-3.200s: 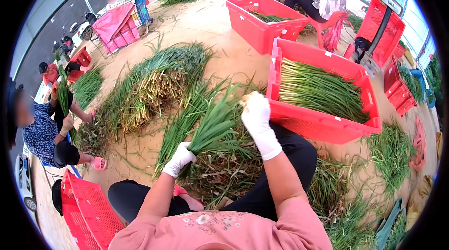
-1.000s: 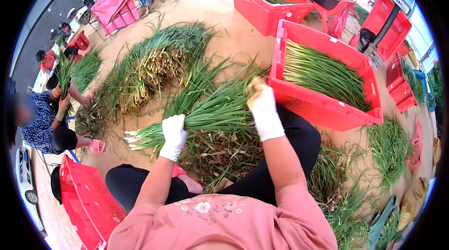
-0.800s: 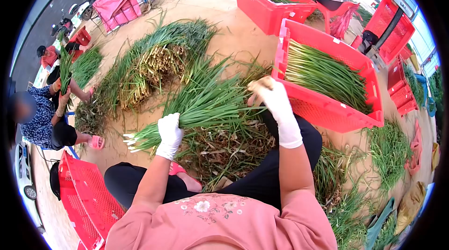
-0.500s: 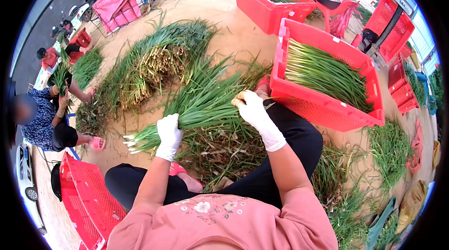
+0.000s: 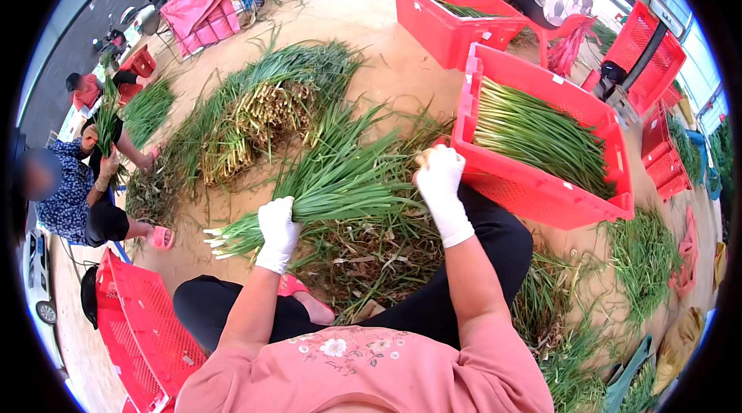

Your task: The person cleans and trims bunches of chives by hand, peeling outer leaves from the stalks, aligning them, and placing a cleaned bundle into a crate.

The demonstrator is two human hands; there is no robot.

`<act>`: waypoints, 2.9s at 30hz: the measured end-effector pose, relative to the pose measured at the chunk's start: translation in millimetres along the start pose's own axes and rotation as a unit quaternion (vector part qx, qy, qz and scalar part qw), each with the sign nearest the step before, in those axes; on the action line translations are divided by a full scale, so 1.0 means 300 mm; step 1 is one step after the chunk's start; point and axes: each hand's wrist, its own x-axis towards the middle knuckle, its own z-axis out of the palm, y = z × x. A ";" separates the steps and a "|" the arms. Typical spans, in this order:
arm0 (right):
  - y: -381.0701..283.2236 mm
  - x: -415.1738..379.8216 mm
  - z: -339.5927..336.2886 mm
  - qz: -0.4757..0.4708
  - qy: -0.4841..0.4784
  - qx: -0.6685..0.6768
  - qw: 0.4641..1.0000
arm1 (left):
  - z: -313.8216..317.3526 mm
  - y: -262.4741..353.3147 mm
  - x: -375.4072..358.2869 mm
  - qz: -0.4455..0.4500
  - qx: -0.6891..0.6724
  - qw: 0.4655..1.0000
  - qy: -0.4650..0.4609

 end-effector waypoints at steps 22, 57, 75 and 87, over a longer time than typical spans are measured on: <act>-0.189 -0.007 -0.053 0.017 -0.186 0.299 0.936 | -0.031 0.085 0.016 0.019 0.068 0.993 -0.091; -0.399 -0.206 0.117 0.252 -0.516 0.748 0.334 | -0.095 0.070 0.116 -0.287 -0.740 0.517 -0.319; -0.366 -0.246 0.162 0.287 -0.542 0.682 0.398 | -0.070 0.107 0.054 -0.266 -0.878 0.366 -0.158; -0.390 -0.087 -0.014 0.113 -0.217 0.534 0.810 | -0.025 0.111 0.055 -0.295 -0.787 0.519 -0.157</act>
